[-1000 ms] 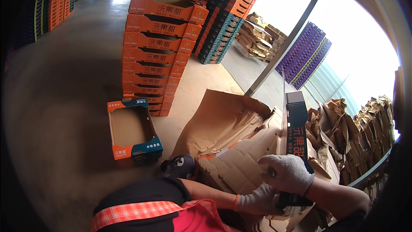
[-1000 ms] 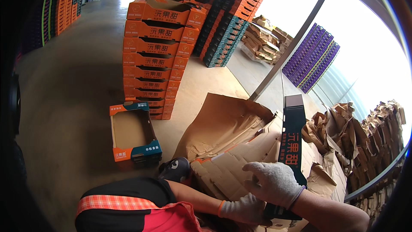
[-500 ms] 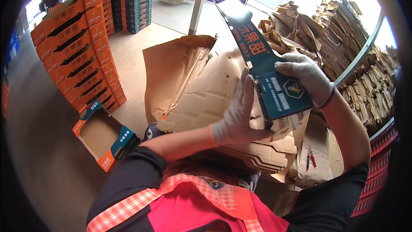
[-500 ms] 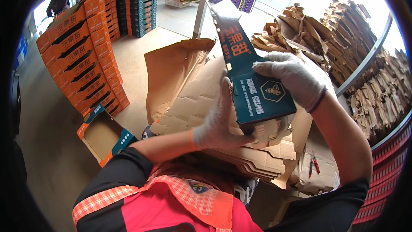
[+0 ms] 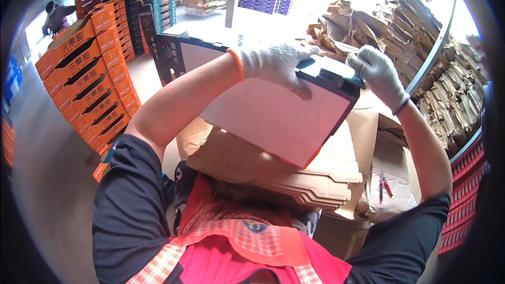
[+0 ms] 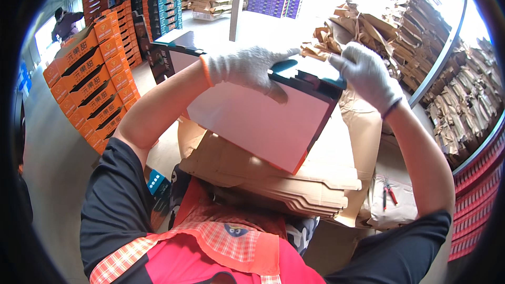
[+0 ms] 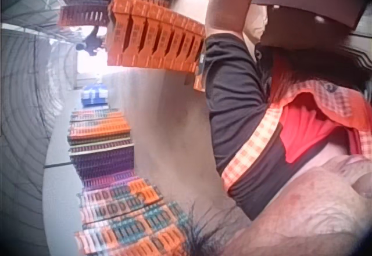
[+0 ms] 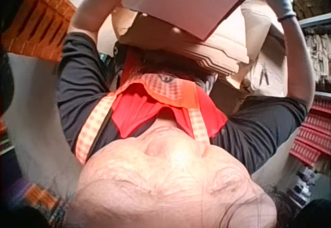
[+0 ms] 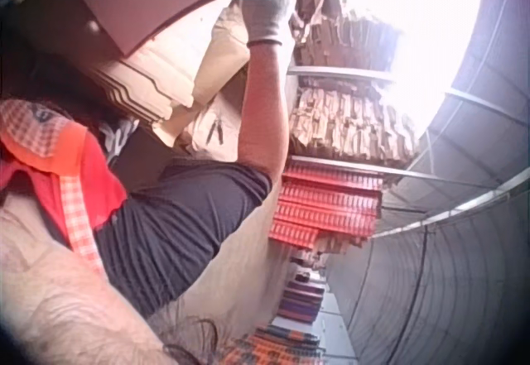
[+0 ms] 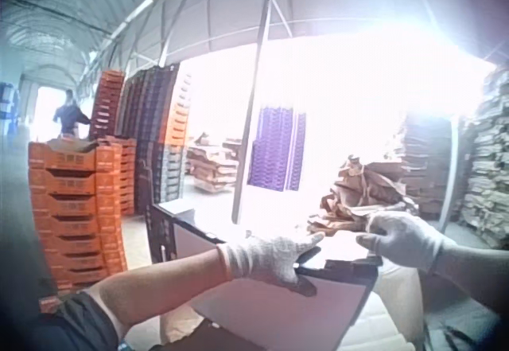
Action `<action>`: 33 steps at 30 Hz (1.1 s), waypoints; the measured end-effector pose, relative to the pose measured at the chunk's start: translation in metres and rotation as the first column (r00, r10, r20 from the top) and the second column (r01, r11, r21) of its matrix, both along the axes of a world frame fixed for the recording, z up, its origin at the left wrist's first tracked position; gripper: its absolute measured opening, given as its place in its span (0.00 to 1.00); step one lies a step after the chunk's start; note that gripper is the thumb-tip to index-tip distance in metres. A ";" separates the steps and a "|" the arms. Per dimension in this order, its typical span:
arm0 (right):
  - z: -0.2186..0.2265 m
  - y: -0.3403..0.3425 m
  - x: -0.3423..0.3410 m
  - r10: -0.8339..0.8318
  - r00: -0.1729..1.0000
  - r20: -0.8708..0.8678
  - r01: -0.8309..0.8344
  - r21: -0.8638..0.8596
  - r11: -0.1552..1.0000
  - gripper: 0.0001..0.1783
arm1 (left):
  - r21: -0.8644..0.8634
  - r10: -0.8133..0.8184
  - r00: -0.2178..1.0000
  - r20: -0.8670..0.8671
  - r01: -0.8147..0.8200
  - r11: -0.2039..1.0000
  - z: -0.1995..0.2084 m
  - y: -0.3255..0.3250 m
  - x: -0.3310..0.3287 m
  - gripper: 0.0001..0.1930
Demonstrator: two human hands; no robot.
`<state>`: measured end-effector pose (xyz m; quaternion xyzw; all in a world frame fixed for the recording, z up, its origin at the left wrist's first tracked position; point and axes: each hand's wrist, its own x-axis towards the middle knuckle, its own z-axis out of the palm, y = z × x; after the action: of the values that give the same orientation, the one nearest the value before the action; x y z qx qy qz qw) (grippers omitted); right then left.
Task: The person uses shears to cut open a large wrapped package, then repeatedly folds flat cardboard pieces into small rectangular boxes and stacks them on the floor. The person wears gloves and an apron while working in a warehouse aisle.
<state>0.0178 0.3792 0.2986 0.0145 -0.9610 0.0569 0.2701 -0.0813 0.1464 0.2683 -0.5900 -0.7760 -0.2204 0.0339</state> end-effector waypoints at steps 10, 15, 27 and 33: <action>0.021 -0.050 0.045 0.080 0.938 0.338 -0.232 0.438 0.869 0.24 | -0.061 -0.348 0.937 0.019 0.349 0.935 -0.002 0.046 -0.033 0.55; 0.040 -0.051 0.040 0.102 0.843 0.528 -0.231 0.183 0.956 0.13 | -0.107 -0.252 0.950 0.182 0.274 0.956 -0.006 0.034 -0.035 0.57; 0.004 -0.037 0.044 0.443 0.873 0.204 -0.488 0.325 0.810 0.10 | -0.038 -0.490 0.844 0.219 0.509 0.860 0.005 0.060 -0.043 0.55; 0.011 -0.054 0.045 0.262 0.960 -0.098 -0.253 0.089 0.963 0.07 | -0.069 -0.490 0.769 0.410 0.562 0.824 -0.001 0.059 -0.035 0.43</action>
<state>0.0623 0.3257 0.3096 0.1528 -0.9363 0.0542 0.3115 -0.1167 0.2057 0.2677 -0.7314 -0.5876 -0.2554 -0.2335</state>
